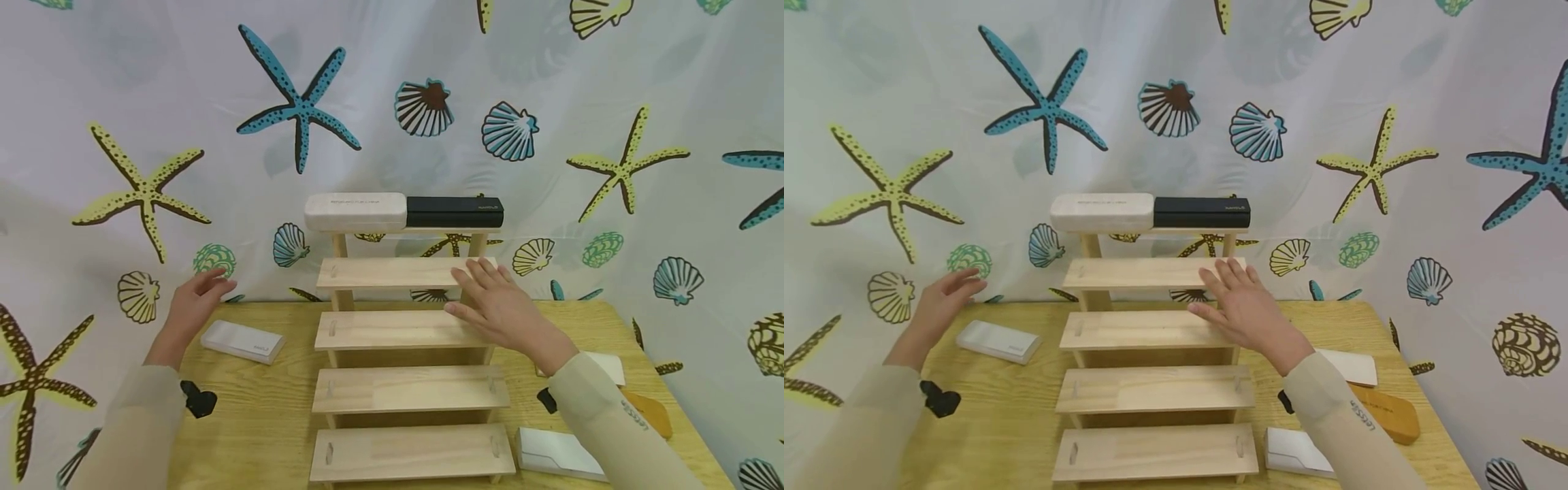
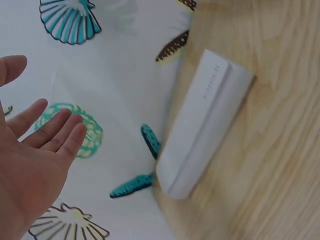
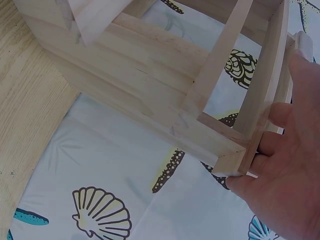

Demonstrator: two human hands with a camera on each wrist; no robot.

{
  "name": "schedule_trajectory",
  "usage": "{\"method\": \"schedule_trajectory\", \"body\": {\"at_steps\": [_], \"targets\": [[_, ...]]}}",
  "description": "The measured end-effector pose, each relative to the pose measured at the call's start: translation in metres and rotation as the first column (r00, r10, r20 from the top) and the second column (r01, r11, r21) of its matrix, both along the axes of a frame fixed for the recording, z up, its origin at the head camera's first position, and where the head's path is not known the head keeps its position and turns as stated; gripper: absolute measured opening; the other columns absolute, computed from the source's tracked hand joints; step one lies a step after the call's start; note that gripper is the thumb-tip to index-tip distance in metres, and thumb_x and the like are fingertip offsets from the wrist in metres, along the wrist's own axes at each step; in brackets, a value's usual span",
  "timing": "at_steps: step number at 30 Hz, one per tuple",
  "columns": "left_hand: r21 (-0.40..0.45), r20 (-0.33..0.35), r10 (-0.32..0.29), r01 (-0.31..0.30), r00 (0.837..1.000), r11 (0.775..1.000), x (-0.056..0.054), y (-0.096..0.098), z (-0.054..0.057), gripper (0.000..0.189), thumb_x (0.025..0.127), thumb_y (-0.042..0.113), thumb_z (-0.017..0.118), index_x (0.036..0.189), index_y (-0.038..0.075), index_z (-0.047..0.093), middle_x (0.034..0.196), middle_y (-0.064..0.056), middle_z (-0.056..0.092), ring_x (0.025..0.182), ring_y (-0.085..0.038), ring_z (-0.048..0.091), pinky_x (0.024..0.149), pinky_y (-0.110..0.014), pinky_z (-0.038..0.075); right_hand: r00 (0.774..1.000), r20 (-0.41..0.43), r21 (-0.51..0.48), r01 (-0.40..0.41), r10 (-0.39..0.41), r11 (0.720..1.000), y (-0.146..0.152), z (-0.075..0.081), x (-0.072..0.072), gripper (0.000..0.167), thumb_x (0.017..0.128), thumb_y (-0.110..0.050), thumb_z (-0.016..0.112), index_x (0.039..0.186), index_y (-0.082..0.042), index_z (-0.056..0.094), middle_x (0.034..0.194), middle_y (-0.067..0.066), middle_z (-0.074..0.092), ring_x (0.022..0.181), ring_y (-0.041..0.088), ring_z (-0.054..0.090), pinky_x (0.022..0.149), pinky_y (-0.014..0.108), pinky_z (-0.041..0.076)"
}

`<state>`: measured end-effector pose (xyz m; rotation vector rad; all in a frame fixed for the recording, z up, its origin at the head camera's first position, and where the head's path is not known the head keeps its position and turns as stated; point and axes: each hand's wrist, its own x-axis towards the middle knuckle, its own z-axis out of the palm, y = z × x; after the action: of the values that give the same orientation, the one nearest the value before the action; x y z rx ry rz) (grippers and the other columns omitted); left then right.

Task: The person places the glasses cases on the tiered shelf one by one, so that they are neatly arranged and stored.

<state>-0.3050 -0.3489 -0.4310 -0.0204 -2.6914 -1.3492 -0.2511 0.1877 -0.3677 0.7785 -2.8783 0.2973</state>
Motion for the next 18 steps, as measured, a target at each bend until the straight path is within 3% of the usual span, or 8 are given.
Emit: {"method": "schedule_trajectory", "body": {"at_steps": [5,11,18], "targets": [[0.015,0.017,0.037,-0.037,0.999,0.999,0.004,-0.010,-0.017,0.073,0.110,0.048,0.049,0.163,0.000,0.034,0.156,-0.035,0.046,0.143,-0.052,0.043,0.111,-0.065,0.040,1.000,0.008,-0.007,0.006,-0.006,1.000,0.001,0.000,0.000,0.075,0.108,-0.052,0.053,0.165,-0.009,0.035,0.171,0.025,0.028,0.161,0.045,0.021,0.129,0.063,0.019],[0.032,0.079,0.067,-0.070,0.995,0.997,0.007,-0.020,-0.038,0.076,0.110,0.053,0.046,0.166,0.006,0.029,0.162,-0.034,0.039,0.149,-0.057,0.034,0.116,-0.072,0.033,1.000,0.004,-0.009,0.007,-0.007,1.000,0.002,-0.001,0.000,0.074,0.108,-0.052,0.053,0.165,-0.009,0.035,0.171,0.025,0.029,0.161,0.045,0.021,0.129,0.063,0.019],[-0.041,0.160,0.065,-0.059,0.985,0.997,0.014,-0.029,-0.060,0.081,0.109,0.057,0.043,0.169,0.007,0.021,0.168,-0.035,0.026,0.150,-0.059,0.029,0.115,-0.073,0.033,1.000,0.013,-0.014,0.003,-0.003,1.000,0.002,-0.001,-0.001,0.075,0.108,-0.053,0.052,0.166,-0.010,0.033,0.172,0.024,0.027,0.162,0.043,0.019,0.130,0.063,0.017]]}}
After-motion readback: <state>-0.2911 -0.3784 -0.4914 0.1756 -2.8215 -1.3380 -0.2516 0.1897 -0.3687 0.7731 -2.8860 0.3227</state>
